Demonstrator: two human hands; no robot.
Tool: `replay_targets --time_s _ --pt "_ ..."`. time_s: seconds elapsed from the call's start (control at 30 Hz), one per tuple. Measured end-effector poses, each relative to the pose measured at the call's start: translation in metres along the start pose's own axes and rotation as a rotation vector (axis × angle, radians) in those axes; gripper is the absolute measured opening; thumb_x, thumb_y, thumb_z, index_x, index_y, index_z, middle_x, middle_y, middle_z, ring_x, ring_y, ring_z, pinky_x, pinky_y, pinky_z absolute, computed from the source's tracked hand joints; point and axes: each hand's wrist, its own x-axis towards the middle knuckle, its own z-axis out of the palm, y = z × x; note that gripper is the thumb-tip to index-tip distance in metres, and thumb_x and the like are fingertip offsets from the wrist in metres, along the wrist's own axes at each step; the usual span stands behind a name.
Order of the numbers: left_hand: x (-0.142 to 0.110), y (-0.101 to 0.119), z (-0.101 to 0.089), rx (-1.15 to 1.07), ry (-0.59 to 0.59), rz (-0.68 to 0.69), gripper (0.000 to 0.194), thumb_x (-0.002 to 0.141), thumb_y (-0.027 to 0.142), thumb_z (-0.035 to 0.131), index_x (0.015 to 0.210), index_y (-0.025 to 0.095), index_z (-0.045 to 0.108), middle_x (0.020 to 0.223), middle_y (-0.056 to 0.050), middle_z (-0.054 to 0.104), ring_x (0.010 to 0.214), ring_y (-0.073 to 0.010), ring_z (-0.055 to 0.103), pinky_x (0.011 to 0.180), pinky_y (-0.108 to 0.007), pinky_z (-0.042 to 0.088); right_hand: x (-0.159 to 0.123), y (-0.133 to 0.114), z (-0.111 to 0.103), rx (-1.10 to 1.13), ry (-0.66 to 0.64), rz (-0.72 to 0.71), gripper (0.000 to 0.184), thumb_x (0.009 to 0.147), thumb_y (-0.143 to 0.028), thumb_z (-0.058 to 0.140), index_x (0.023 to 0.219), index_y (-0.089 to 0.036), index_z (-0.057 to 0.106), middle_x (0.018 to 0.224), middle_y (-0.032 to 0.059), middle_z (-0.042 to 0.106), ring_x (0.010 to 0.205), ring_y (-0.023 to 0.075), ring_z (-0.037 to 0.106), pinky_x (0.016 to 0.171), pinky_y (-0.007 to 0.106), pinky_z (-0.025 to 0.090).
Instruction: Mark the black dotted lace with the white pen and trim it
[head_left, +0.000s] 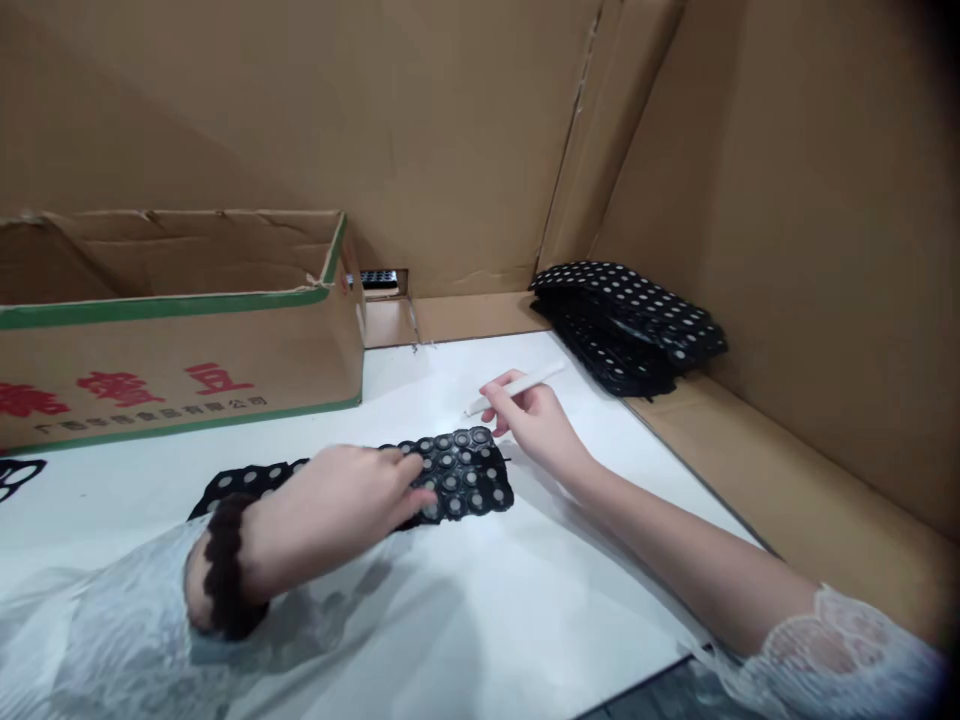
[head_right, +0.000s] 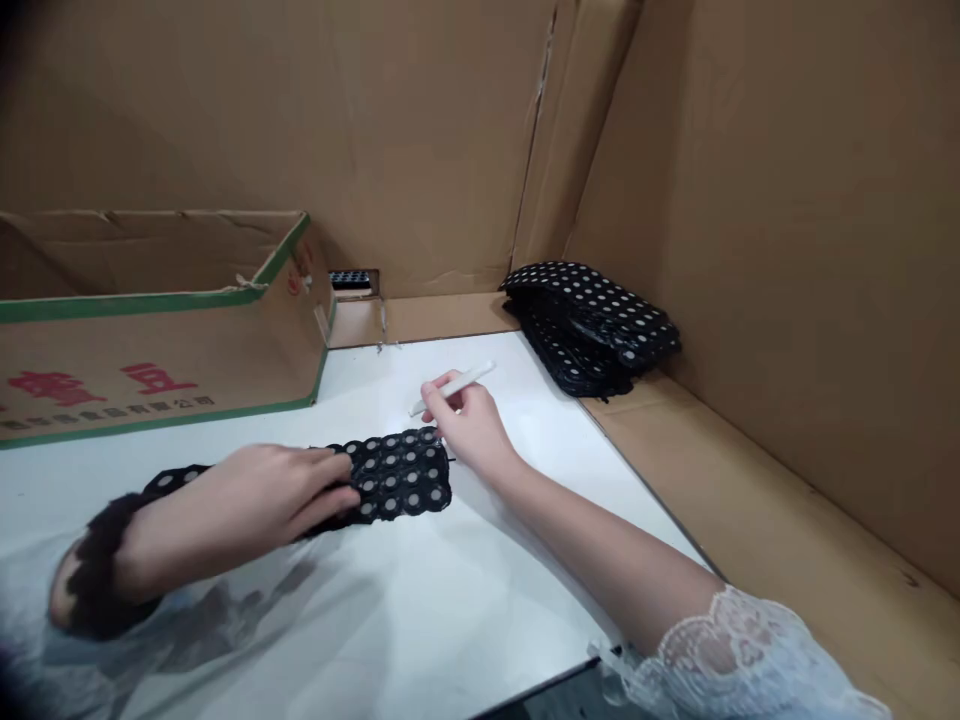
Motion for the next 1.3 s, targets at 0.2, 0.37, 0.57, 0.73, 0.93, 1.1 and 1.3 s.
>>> replay_targets --time_s 0.2,0.37,0.57,0.73,0.93,1.1,1.3 --pt "0.031 0.0 0.009 0.006 0.065 -0.252 0.03 0.087 0.032 0.033 0.08 0.012 0.055 0.076 -0.009 0.061 0.066 -0.0209 0.058 0.055 -0.029 0.038 0.006 -0.001 -0.011 -0.109 -0.225 0.06 0.015 0.074 -0.028 0.053 0.076 -0.014 0.057 0.063 0.0025 0.061 0.058 0.0095 0.056 0.054 0.019 0.044" --pt "0.029 0.015 0.033 0.103 0.143 -0.234 0.027 0.087 0.024 0.032 0.08 0.011 0.054 0.075 -0.011 0.058 0.069 -0.024 0.057 0.051 -0.03 0.038 0.003 -0.001 -0.013 -0.084 -0.257 0.156 0.008 0.07 -0.02 0.053 0.077 -0.015 0.053 0.06 0.0014 0.061 0.055 0.0095 0.055 0.053 0.02 0.043" --pt "0.03 0.005 0.041 -0.223 0.274 -0.273 0.012 0.079 0.019 0.04 0.079 0.013 0.05 0.081 -0.01 0.055 0.082 -0.0236 0.051 0.072 -0.037 0.041 0.002 0.004 -0.014 -0.214 -0.266 0.108 0.015 0.074 -0.031 0.05 0.075 -0.016 0.054 0.06 -0.0024 0.054 0.053 0.0072 0.045 0.049 0.018 0.035" --pt "0.036 -0.006 0.045 -0.611 0.251 -0.346 0.005 0.071 0.021 0.041 0.074 0.018 0.045 0.072 -0.002 0.054 0.071 -0.0181 0.049 0.068 -0.032 0.04 0.005 0.003 -0.018 -0.319 -0.327 0.037 0.02 0.075 -0.034 0.05 0.073 -0.016 0.059 0.064 -0.0024 0.052 0.061 0.009 0.044 0.055 0.019 0.032" --pt "0.036 -0.006 0.043 -0.758 0.214 -0.376 0.005 0.07 0.022 0.038 0.068 0.019 0.042 0.063 0.003 0.05 0.063 -0.0149 0.049 0.06 -0.027 0.038 0.004 -0.001 -0.017 -0.15 -0.358 0.02 0.019 0.076 -0.032 0.047 0.07 -0.015 0.054 0.066 -0.0023 0.051 0.062 0.0095 0.044 0.059 0.021 0.033" --pt "0.036 -0.007 0.041 -0.848 0.191 -0.369 0.011 0.07 0.021 0.036 0.069 0.019 0.047 0.068 0.002 0.055 0.068 -0.0154 0.051 0.065 -0.028 0.039 -0.004 -0.011 -0.012 -0.179 -0.359 -0.083 0.021 0.079 -0.033 0.044 0.068 -0.016 0.05 0.065 -0.0026 0.048 0.062 0.0098 0.042 0.059 0.021 0.033" --pt "0.036 -0.007 0.039 -0.883 0.173 -0.362 0.012 0.07 0.021 0.038 0.069 0.019 0.049 0.067 0.002 0.056 0.068 -0.0159 0.052 0.065 -0.028 0.039 -0.006 -0.008 -0.008 -0.343 -0.344 -0.168 0.012 0.077 -0.023 0.045 0.07 -0.016 0.052 0.067 -0.0013 0.051 0.064 0.0109 0.045 0.058 0.022 0.034"
